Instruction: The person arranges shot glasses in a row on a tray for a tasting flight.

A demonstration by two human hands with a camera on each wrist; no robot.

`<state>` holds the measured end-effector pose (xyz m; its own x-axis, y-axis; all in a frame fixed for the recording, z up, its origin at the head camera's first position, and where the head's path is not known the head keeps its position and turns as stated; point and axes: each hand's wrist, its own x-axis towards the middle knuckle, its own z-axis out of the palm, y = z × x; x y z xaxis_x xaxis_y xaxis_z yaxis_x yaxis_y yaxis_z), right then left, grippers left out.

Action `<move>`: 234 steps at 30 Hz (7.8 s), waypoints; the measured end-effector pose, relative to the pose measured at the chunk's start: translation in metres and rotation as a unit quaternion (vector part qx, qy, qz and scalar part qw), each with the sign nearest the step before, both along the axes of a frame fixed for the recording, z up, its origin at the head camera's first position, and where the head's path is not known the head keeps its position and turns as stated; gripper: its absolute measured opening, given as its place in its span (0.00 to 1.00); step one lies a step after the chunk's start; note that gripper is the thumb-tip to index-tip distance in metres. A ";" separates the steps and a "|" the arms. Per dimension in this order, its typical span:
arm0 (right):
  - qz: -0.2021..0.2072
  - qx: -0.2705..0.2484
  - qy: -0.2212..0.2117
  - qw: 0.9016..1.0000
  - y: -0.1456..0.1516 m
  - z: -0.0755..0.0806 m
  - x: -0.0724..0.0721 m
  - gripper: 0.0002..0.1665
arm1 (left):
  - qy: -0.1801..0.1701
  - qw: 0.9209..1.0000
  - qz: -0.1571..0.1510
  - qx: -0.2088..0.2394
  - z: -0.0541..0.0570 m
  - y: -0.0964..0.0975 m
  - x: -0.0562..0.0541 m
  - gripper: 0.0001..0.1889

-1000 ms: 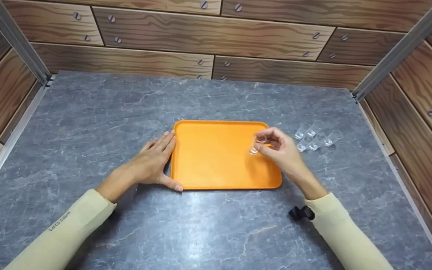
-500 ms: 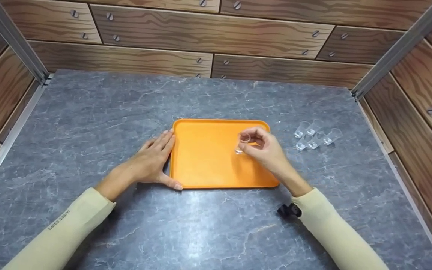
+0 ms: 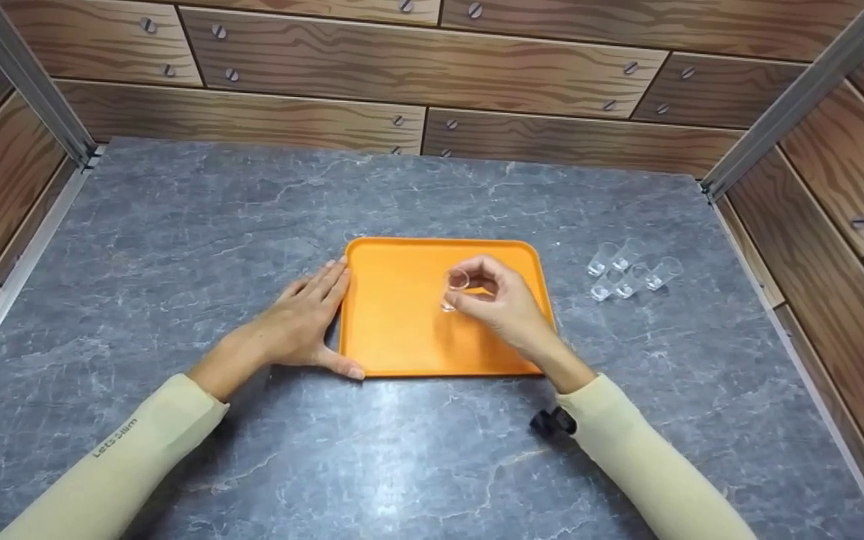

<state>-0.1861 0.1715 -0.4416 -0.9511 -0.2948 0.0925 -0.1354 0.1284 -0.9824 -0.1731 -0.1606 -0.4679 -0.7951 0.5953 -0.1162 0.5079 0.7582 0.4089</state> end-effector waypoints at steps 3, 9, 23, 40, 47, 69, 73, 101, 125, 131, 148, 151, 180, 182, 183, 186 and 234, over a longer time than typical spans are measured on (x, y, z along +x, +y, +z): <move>0.003 -0.007 -0.004 1.000 -0.007 0.001 0.001 0.20 | 0.002 1.000 -0.001 -0.006 0.001 -0.001 -0.001 0.79; 0.011 -0.011 -0.003 1.000 -0.020 -0.002 0.001 0.20 | 0.001 1.000 -0.006 -0.014 0.003 -0.001 -0.001 0.78; 0.023 -0.008 0.009 1.000 -0.050 -0.012 -0.002 0.20 | -0.005 0.999 -0.015 -0.032 0.010 -0.005 -0.004 0.76; 0.035 -0.006 -0.019 0.999 -0.069 -0.016 -0.008 0.21 | -0.013 1.000 -0.001 -0.025 0.005 -0.007 -0.002 0.77; 0.032 -0.013 -0.019 0.999 -0.079 -0.020 -0.015 0.21 | -0.013 0.999 -0.003 -0.030 0.005 -0.007 -0.003 0.76; 0.050 0.022 -0.069 0.996 -0.101 -0.019 -0.023 0.18 | 0.009 0.999 -0.005 -0.038 0.002 -0.005 -0.004 0.76; 0.058 0.031 -0.062 0.996 -0.105 -0.018 -0.022 0.18 | 0.011 0.999 -0.004 -0.039 0.002 -0.005 -0.004 0.76; 0.072 0.046 -0.076 0.993 -0.114 -0.023 -0.032 0.20 | 0.015 0.999 -0.006 -0.033 0.003 -0.006 -0.003 0.76; 0.077 0.044 -0.085 0.992 -0.115 -0.021 -0.028 0.27 | 0.003 0.999 -0.007 -0.040 0.006 -0.005 -0.004 0.76; 0.086 0.027 -0.074 0.993 -0.109 -0.021 -0.028 0.29 | 0.005 0.999 -0.009 -0.047 0.008 -0.006 -0.006 0.75; 0.074 0.061 -0.056 0.994 -0.086 -0.009 -0.018 0.32 | 0.012 0.999 -0.011 -0.040 0.005 -0.005 -0.008 0.75; 0.074 0.069 -0.050 0.994 -0.082 -0.006 -0.014 0.31 | 0.012 0.999 -0.008 -0.041 0.005 -0.005 -0.007 0.76; 0.046 -0.009 0.055 0.997 -0.027 0.010 0.012 0.21 | 0.003 0.999 -0.008 -0.044 0.005 -0.003 -0.011 0.75; 0.043 -0.021 0.061 0.997 -0.021 0.010 0.014 0.20 | 0.002 0.999 -0.008 -0.044 0.006 -0.003 -0.011 0.75; 0.041 -0.027 0.063 0.997 -0.018 0.009 0.015 0.19 | 0.001 0.999 -0.009 -0.044 0.006 -0.003 -0.011 0.75; 0.030 -0.038 0.064 0.997 -0.010 0.008 0.019 0.18 | 0.002 0.999 -0.011 -0.043 0.007 -0.003 -0.010 0.75; -0.150 -0.094 0.074 0.981 0.099 0.005 0.037 0.15 | 0.008 0.998 -0.010 -0.054 0.007 -0.003 -0.008 0.76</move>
